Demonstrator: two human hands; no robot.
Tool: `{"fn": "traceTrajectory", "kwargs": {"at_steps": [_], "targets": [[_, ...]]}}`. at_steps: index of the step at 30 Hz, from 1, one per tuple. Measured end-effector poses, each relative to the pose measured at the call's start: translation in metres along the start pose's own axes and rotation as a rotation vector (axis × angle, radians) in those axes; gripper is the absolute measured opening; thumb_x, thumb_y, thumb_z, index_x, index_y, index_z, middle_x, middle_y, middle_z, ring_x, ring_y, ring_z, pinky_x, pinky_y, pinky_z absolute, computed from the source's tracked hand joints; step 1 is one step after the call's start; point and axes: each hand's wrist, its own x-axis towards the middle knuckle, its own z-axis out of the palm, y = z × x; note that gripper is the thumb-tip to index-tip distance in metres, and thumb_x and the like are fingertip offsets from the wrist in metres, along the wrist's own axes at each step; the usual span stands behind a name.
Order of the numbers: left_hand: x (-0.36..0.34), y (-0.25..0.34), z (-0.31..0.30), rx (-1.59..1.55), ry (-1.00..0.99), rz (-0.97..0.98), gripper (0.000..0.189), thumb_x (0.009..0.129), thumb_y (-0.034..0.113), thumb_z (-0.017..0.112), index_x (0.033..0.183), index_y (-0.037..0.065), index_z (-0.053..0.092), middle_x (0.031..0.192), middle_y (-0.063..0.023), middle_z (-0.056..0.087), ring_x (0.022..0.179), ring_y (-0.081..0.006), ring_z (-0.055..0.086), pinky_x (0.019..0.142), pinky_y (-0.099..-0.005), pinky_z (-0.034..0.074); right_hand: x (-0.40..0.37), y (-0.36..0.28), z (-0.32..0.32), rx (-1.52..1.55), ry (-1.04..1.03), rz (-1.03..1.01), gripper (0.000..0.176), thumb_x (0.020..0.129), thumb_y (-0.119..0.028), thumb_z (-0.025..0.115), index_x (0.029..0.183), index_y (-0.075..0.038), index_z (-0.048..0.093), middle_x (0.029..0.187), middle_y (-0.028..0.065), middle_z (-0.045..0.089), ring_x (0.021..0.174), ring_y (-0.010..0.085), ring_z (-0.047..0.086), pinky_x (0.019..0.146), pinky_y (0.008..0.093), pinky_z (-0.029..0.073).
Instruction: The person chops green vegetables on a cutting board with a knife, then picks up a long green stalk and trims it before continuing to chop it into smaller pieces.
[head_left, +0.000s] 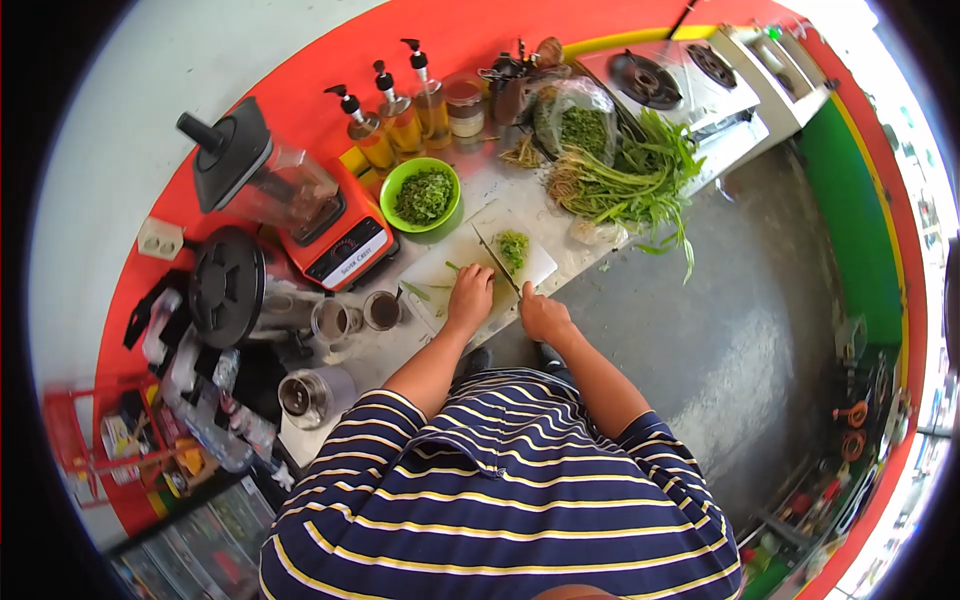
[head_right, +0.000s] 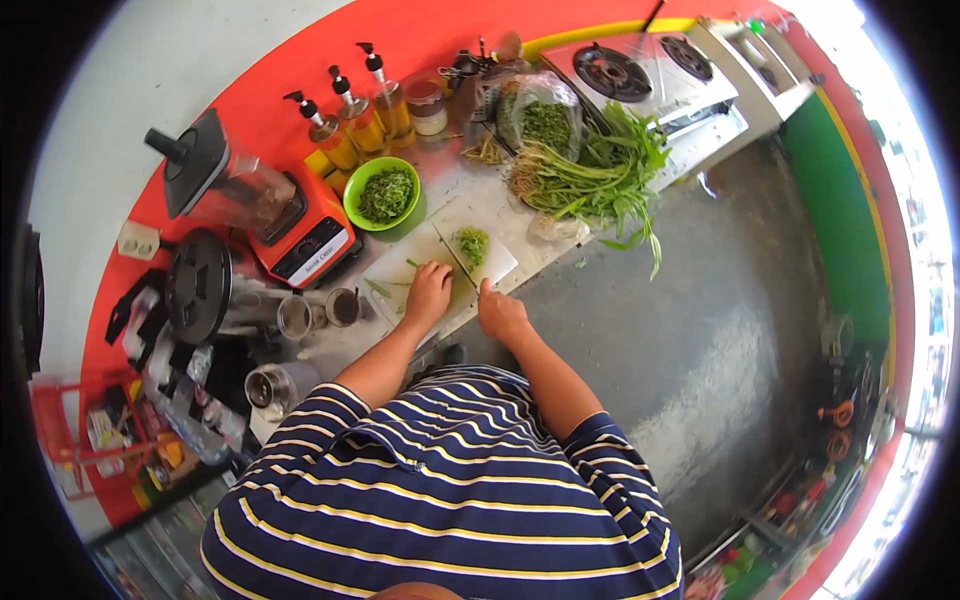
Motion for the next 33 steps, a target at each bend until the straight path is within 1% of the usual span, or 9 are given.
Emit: {"fn": "traceTrajectory", "kwargs": {"at_steps": [2,4,8,13,17,19,25,30,33], "targets": [[-0.003,0.007,0.001,0.029,0.02,-0.036,0.013,0.086,0.005,0.063,0.098,0.001,0.067,0.098,-0.0162,0.061,0.098,-0.0358,0.056,0.089,-0.0432,0.046,0.007,0.012,-0.005,-0.044,-0.005,-0.039,0.032,0.091,-0.011,0.05,0.12,0.0,0.042,0.103,0.0264,0.069,0.097,0.0406,0.069,0.083,0.0492,0.055],[-0.009,0.013,0.004,0.006,0.05,-0.144,0.015,0.086,0.005,0.064,0.1,0.0,0.067,0.098,-0.0172,0.06,0.098,-0.0364,0.057,0.088,-0.0436,0.047,0.014,0.021,-0.009,-0.058,0.03,-0.114,0.029,0.097,-0.021,0.049,0.115,-0.001,0.04,0.099,0.0281,0.069,0.095,0.0446,0.067,0.083,0.0541,0.052],[-0.021,0.023,0.01,-0.016,0.176,-0.219,0.017,0.084,0.004,0.065,0.1,-0.001,0.068,0.095,-0.0181,0.061,0.094,-0.0377,0.059,0.085,-0.0432,0.048,0.018,0.023,-0.024,-0.054,0.028,-0.197,0.03,0.097,-0.024,0.052,0.114,-0.001,0.042,0.1,0.029,0.068,0.094,0.0463,0.067,0.083,0.0548,0.052],[-0.026,0.02,0.017,-0.148,0.184,-0.35,0.019,0.083,0.001,0.067,0.101,-0.002,0.068,0.095,-0.0162,0.064,0.084,-0.0294,0.066,0.076,-0.0367,0.054,0.021,0.028,-0.029,-0.045,-0.049,-0.361,0.032,0.097,-0.026,0.054,0.112,0.0,0.043,0.1,0.0298,0.067,0.094,0.0484,0.066,0.084,0.0557,0.052],[-0.022,0.028,0.012,-0.155,0.176,-0.454,0.016,0.082,0.001,0.069,0.099,-0.001,0.069,0.093,-0.0146,0.066,0.082,-0.0257,0.067,0.074,-0.0347,0.055,0.023,0.031,-0.022,-0.033,-0.09,-0.384,0.029,0.096,-0.021,0.053,0.112,0.001,0.043,0.099,0.0301,0.067,0.094,0.0479,0.066,0.085,0.0551,0.052],[-0.023,0.035,0.015,-0.177,0.258,-0.47,0.011,0.082,0.002,0.069,0.092,-0.002,0.069,0.087,-0.0149,0.065,0.078,-0.0266,0.067,0.071,-0.0356,0.054,0.016,0.031,-0.021,-0.119,-0.069,-0.342,0.032,0.092,-0.012,0.054,0.119,0.004,0.045,0.102,0.0273,0.069,0.098,0.0437,0.068,0.086,0.0496,0.054],[-0.031,0.042,0.016,-0.127,0.326,-0.604,0.015,0.083,0.006,0.072,0.095,-0.002,0.069,0.092,-0.0146,0.068,0.08,-0.0245,0.068,0.072,-0.0344,0.054,0.011,0.03,-0.022,-0.145,-0.071,-0.4,0.034,0.09,-0.01,0.054,0.118,0.005,0.043,0.1,0.0274,0.069,0.097,0.0413,0.069,0.084,0.0469,0.057],[-0.045,0.04,0.018,0.144,0.444,-0.656,0.013,0.08,0.008,0.074,0.091,0.003,0.069,0.093,-0.0124,0.066,0.082,-0.0286,0.065,0.079,-0.0402,0.052,0.022,0.031,-0.008,-0.107,-0.07,-0.415,0.031,0.09,-0.01,0.053,0.115,0.005,0.042,0.099,0.0302,0.068,0.095,0.0442,0.069,0.085,0.0492,0.055],[-0.052,0.032,0.019,0.05,0.415,-0.725,0.013,0.078,0.011,0.076,0.086,0.003,0.07,0.094,-0.0137,0.066,0.084,-0.029,0.064,0.078,-0.0399,0.051,0.025,0.023,-0.022,-0.127,-0.059,-0.458,0.031,0.091,-0.011,0.051,0.114,0.007,0.042,0.1,0.0329,0.067,0.095,0.0477,0.067,0.087,0.0517,0.054]]}}
